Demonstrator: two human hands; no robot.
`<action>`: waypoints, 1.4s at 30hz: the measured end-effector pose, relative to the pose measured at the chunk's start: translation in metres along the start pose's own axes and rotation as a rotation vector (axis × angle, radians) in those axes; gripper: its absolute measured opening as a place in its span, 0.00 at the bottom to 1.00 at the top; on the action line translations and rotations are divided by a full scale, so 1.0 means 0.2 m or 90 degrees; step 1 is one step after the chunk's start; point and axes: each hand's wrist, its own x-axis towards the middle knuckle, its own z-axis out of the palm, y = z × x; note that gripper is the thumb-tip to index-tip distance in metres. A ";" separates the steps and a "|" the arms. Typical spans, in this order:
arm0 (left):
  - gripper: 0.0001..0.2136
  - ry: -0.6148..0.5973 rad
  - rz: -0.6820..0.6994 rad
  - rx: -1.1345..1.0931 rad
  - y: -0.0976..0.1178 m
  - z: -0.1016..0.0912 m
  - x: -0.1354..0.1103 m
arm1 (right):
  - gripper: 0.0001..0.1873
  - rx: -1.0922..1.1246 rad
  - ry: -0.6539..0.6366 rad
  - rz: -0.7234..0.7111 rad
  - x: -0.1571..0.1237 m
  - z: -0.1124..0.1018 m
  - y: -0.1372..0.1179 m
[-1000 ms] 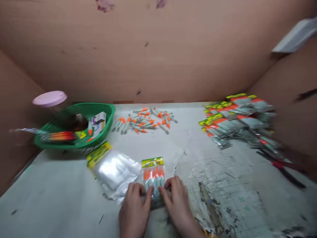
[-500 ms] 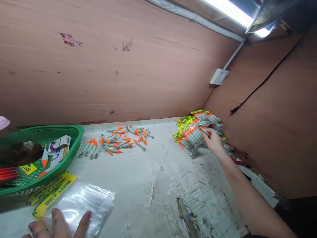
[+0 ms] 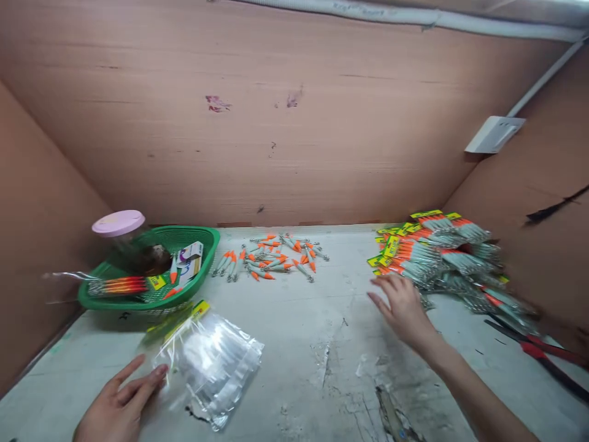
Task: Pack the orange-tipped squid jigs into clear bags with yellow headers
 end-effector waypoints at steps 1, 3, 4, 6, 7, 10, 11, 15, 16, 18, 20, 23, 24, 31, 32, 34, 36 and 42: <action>0.21 -0.035 -0.061 -0.112 0.04 0.02 -0.07 | 0.10 0.037 -0.034 -0.045 -0.05 0.03 -0.12; 0.25 -0.125 -0.058 -0.217 0.10 0.07 -0.17 | 0.09 0.110 -0.104 -0.123 -0.14 0.08 -0.36; 0.24 -0.147 -0.043 -0.222 0.12 0.09 -0.20 | 0.09 0.189 -0.159 -0.144 -0.18 0.10 -0.46; 0.22 -0.122 -0.001 -0.179 0.12 0.12 -0.20 | 0.09 0.291 -0.221 -0.145 -0.23 0.13 -0.60; 0.21 -0.104 0.007 -0.155 0.11 0.13 -0.20 | 0.08 0.334 -0.249 -0.130 -0.24 0.14 -0.65; 0.21 -0.130 -0.031 -0.197 0.06 0.14 -0.21 | 0.09 0.474 -0.360 -0.025 -0.25 0.18 -0.75; 0.21 -0.165 -0.048 -0.246 0.05 0.16 -0.25 | 0.13 0.557 -0.412 0.030 -0.26 0.19 -0.78; 0.22 -0.253 -0.049 -0.398 0.05 0.26 -0.45 | 0.25 0.855 -0.522 0.205 -0.28 0.25 -0.89; 0.23 -0.292 -0.041 -0.400 0.06 0.28 -0.48 | 0.24 0.863 -0.523 0.204 -0.27 0.25 -0.90; 0.24 -0.397 -0.066 -0.386 0.10 0.31 -0.49 | 0.22 0.821 -0.524 0.163 -0.24 0.25 -0.89; 0.22 -0.487 -0.128 -0.365 0.16 0.31 -0.44 | 0.22 0.765 -0.547 0.103 -0.16 0.24 -0.86; 0.18 -0.448 -0.195 -0.403 0.22 0.33 -0.35 | 0.20 0.638 -0.538 0.022 0.02 0.28 -0.79; 0.17 -0.407 -0.197 -0.437 0.23 0.34 -0.32 | 0.19 0.583 -0.502 0.008 0.09 0.31 -0.78; 0.16 -0.294 -0.151 -0.559 0.14 0.42 -0.28 | 0.14 0.196 -0.245 -0.034 0.41 0.66 -0.87; 0.16 -0.289 -0.142 -0.560 0.13 0.42 -0.27 | 0.14 0.159 -0.237 -0.048 0.41 0.69 -0.89; 0.16 -0.269 -0.115 -0.571 0.12 0.42 -0.25 | 0.14 0.102 -0.233 -0.086 0.41 0.72 -0.89; 0.16 -0.246 -0.093 -0.588 0.13 0.41 -0.22 | 0.14 0.064 -0.244 -0.140 0.38 0.70 -0.85; 0.14 -0.201 -0.088 -0.610 0.13 0.42 -0.21 | 0.08 0.052 -0.331 -0.362 0.27 0.52 -0.58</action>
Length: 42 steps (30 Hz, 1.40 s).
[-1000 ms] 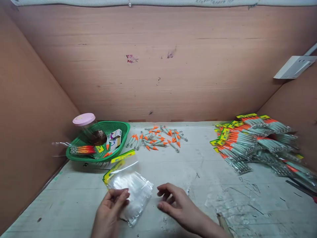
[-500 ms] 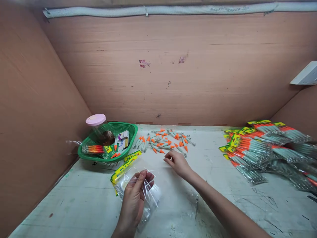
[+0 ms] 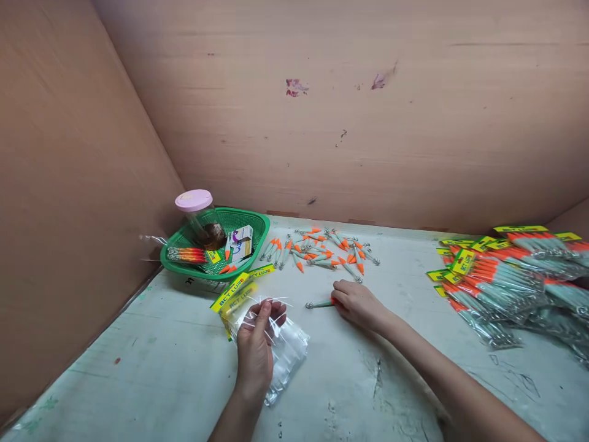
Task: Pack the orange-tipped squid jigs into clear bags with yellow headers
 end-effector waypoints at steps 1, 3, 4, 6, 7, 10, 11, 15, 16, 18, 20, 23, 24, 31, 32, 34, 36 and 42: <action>0.14 0.000 -0.003 0.001 0.00 0.00 -0.01 | 0.08 0.003 -0.002 -0.018 -0.04 -0.01 0.01; 0.14 -0.001 -0.006 0.006 -0.01 0.00 -0.02 | 0.10 0.012 0.012 -0.028 -0.11 -0.01 0.00; 0.13 -0.001 -0.003 0.010 0.00 0.00 -0.02 | 0.11 0.018 0.028 -0.021 -0.14 0.00 -0.02; 0.12 0.003 0.013 0.020 0.01 -0.01 -0.02 | 0.12 0.036 0.074 0.013 -0.19 0.02 -0.09; 0.12 0.006 0.023 0.025 0.01 -0.01 -0.02 | 0.12 0.048 0.099 0.036 -0.22 0.04 -0.14; 0.11 0.014 0.033 0.035 0.02 -0.02 -0.01 | 0.07 0.090 0.157 0.101 -0.28 0.09 -0.28; 0.11 0.014 0.031 0.037 0.02 -0.02 -0.01 | 0.05 0.100 0.170 0.117 -0.29 0.11 -0.32; 0.11 0.011 0.017 0.043 0.01 -0.02 -0.01 | 0.10 0.114 0.208 0.160 -0.28 0.18 -0.40; 0.11 0.011 0.015 0.044 0.01 -0.02 -0.01 | 0.09 0.118 0.215 0.165 -0.26 0.20 -0.41; 0.11 0.011 0.012 0.046 0.00 -0.02 -0.01 | 0.08 0.134 0.226 0.168 -0.22 0.22 -0.41; 0.11 0.008 0.013 0.047 0.00 -0.03 -0.01 | 0.05 0.160 0.234 0.162 -0.18 0.23 -0.41; 0.11 0.004 0.016 0.044 0.00 -0.03 0.01 | 0.03 0.218 0.253 0.160 -0.17 0.23 -0.40; 0.11 0.005 0.017 0.043 0.00 -0.03 0.02 | 0.03 0.243 0.261 0.163 -0.17 0.22 -0.40; 0.11 0.005 -0.018 0.044 0.00 -0.03 0.01 | 0.07 0.671 0.299 0.211 -0.36 0.02 -0.46; 0.11 0.005 -0.026 0.045 0.00 -0.03 0.00 | 0.09 0.819 0.307 0.221 -0.39 -0.01 -0.48; 0.12 0.005 -0.037 0.047 -0.01 -0.03 0.00 | 0.13 1.083 0.313 0.223 -0.44 -0.07 -0.53; 0.12 0.006 -0.046 0.048 -0.02 -0.02 0.00 | 0.14 1.218 0.305 0.213 -0.48 -0.11 -0.57; 0.12 0.002 -0.055 0.051 -0.02 -0.02 0.00 | 0.14 1.363 0.289 0.236 -0.50 -0.17 -0.62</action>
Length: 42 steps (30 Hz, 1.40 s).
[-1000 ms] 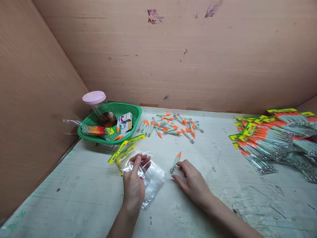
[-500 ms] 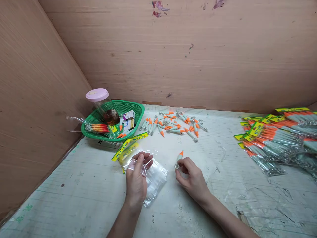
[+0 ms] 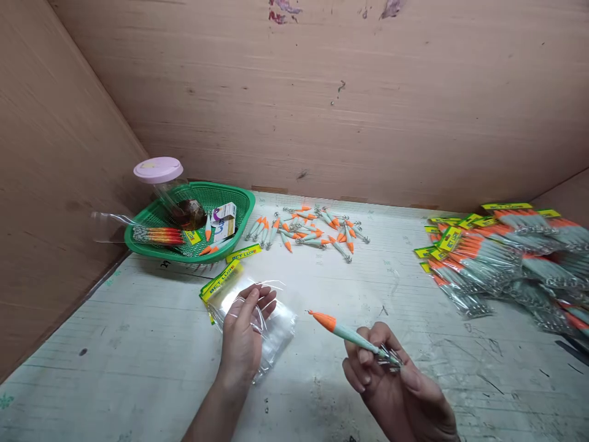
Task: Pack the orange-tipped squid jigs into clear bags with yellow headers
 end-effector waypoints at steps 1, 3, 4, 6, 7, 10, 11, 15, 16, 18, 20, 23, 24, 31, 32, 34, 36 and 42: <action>0.11 -0.001 -0.001 0.001 0.00 0.00 0.00 | 0.14 0.007 0.007 0.007 0.00 0.01 0.00; 0.12 -0.004 -0.005 0.000 0.00 0.00 0.00 | 0.13 0.023 0.020 0.015 0.00 0.01 -0.01; 0.12 -0.007 -0.006 0.000 0.00 0.00 0.00 | 0.13 0.034 0.024 0.017 0.00 0.01 0.00; 0.12 -0.012 -0.007 0.002 0.00 0.00 0.00 | 0.14 0.057 0.029 0.017 -0.01 0.00 0.00; 0.12 -0.015 -0.007 0.004 0.00 0.00 0.00 | 0.14 0.068 0.030 0.018 -0.02 0.00 0.01; 0.12 -0.026 -0.004 0.006 -0.02 0.00 0.01 | 0.14 0.071 0.028 0.022 -0.03 0.00 0.00; 0.12 -0.031 -0.005 0.006 -0.03 0.00 0.00 | 0.14 0.051 0.017 0.021 -0.02 0.01 0.00; 0.11 -0.077 -0.036 0.032 -0.06 0.01 -0.03 | 0.11 -0.213 -0.134 -0.077 0.27 0.18 -0.02; 0.12 -0.089 -0.043 0.044 -0.07 0.01 -0.04 | 0.10 -0.327 -0.179 -0.133 0.39 0.25 -0.01; 0.12 -0.108 -0.054 0.069 -0.07 0.01 -0.06 | 0.12 -0.710 -0.219 -0.236 0.65 0.40 0.04; 0.13 -0.118 -0.057 0.088 -0.08 0.01 -0.07 | 0.11 -0.817 -0.215 -0.256 0.87 0.52 0.11; 0.13 -0.133 -0.067 0.108 -0.09 0.01 -0.07 | 0.14 -0.939 -0.184 -0.287 1.02 0.55 0.16; 0.12 -0.137 -0.075 0.112 -0.09 0.00 -0.07 | 0.15 -0.975 -0.173 -0.298 1.02 0.52 0.15; 0.14 -0.141 -0.142 0.099 -0.07 0.02 -0.10 | 0.05 -1.217 0.172 -0.240 0.83 -0.11 -0.20; 0.14 -0.147 -0.152 0.097 -0.07 0.02 -0.11 | 0.08 -1.244 0.215 -0.214 0.83 -0.19 -0.24; 0.14 -0.156 -0.160 0.100 -0.07 0.03 -0.11 | 0.11 -1.291 0.261 -0.170 0.83 -0.31 -0.28; 0.14 -0.150 -0.153 0.110 -0.07 0.03 -0.11 | 0.13 -1.328 0.268 -0.146 0.83 -0.37 -0.27; 0.15 -0.154 -0.147 0.109 -0.06 0.01 -0.07 | 0.07 -1.352 0.216 -0.152 0.71 -0.40 -0.16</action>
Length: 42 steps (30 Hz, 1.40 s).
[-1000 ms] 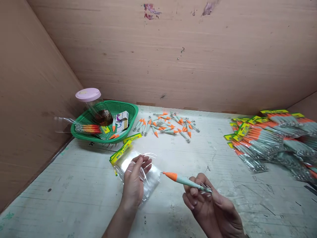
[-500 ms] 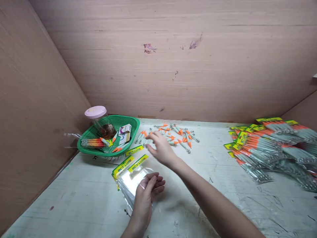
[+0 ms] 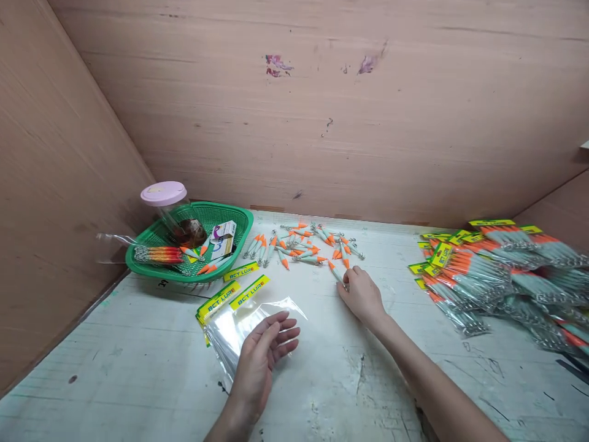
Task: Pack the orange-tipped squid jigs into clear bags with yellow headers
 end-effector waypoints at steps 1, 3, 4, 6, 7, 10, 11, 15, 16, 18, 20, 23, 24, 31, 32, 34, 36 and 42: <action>0.15 0.001 0.000 -0.005 0.01 0.00 0.00 | 0.06 0.013 -0.008 -0.015 -0.05 0.00 0.01; 0.15 0.009 0.000 -0.011 0.01 -0.01 0.00 | 0.07 0.049 -0.027 -0.048 -0.15 -0.02 0.03; 0.15 0.012 0.000 -0.013 0.01 -0.01 0.00 | 0.07 0.068 -0.037 -0.065 -0.19 -0.03 0.04; 0.14 0.017 0.000 -0.013 0.01 -0.01 0.00 | 0.04 0.106 -0.056 -0.106 -0.27 -0.05 0.06; 0.14 0.018 0.000 -0.012 0.01 -0.01 0.00 | 0.06 0.124 -0.066 -0.132 -0.30 -0.06 0.06; 0.13 0.018 0.003 -0.009 0.01 -0.01 0.01 | 0.16 0.176 -0.097 -0.218 -0.34 -0.08 0.08; 0.13 0.018 0.004 -0.009 0.01 -0.01 0.01 | 0.16 0.190 -0.102 -0.242 -0.34 -0.08 0.08; 0.11 0.023 0.005 -0.028 0.01 -0.01 0.02 | 0.13 0.240 -0.098 -0.300 -0.37 -0.11 0.09; 0.10 0.030 0.005 -0.038 0.01 -0.01 0.02 | 0.12 0.254 -0.094 -0.310 -0.39 -0.13 0.08; 0.10 0.048 0.005 -0.057 0.02 -0.01 0.03 | 0.12 0.297 -0.084 -0.323 -0.43 -0.18 0.06; 0.09 0.064 0.008 -0.073 0.02 -0.01 0.03 | 0.13 0.354 -0.078 -0.335 -0.49 -0.24 0.03; 0.09 0.072 0.008 -0.087 0.02 -0.01 0.03 | 0.16 0.427 -0.110 -0.354 -0.57 -0.34 -0.02; 0.09 0.071 0.003 -0.090 0.02 -0.01 0.03 | 0.17 0.439 -0.147 -0.363 -0.59 -0.36 -0.04; 0.12 0.032 -0.035 -0.071 0.03 0.00 0.01 | 0.23 0.416 -0.256 -0.432 -0.64 -0.36 -0.17; 0.13 0.028 -0.034 -0.065 0.03 0.00 0.00 | 0.24 0.412 -0.232 -0.437 -0.64 -0.35 -0.19; 0.13 0.024 -0.027 -0.053 0.03 0.00 0.00 | 0.24 0.409 -0.199 -0.449 -0.63 -0.35 -0.21; 0.13 0.026 -0.022 -0.047 0.03 0.00 0.01 | 0.23 0.412 -0.184 -0.460 -0.62 -0.38 -0.22; 0.13 -0.019 -0.087 -0.072 0.03 0.00 -0.01 | 0.19 0.346 -0.136 -0.491 -0.61 -0.35 -0.24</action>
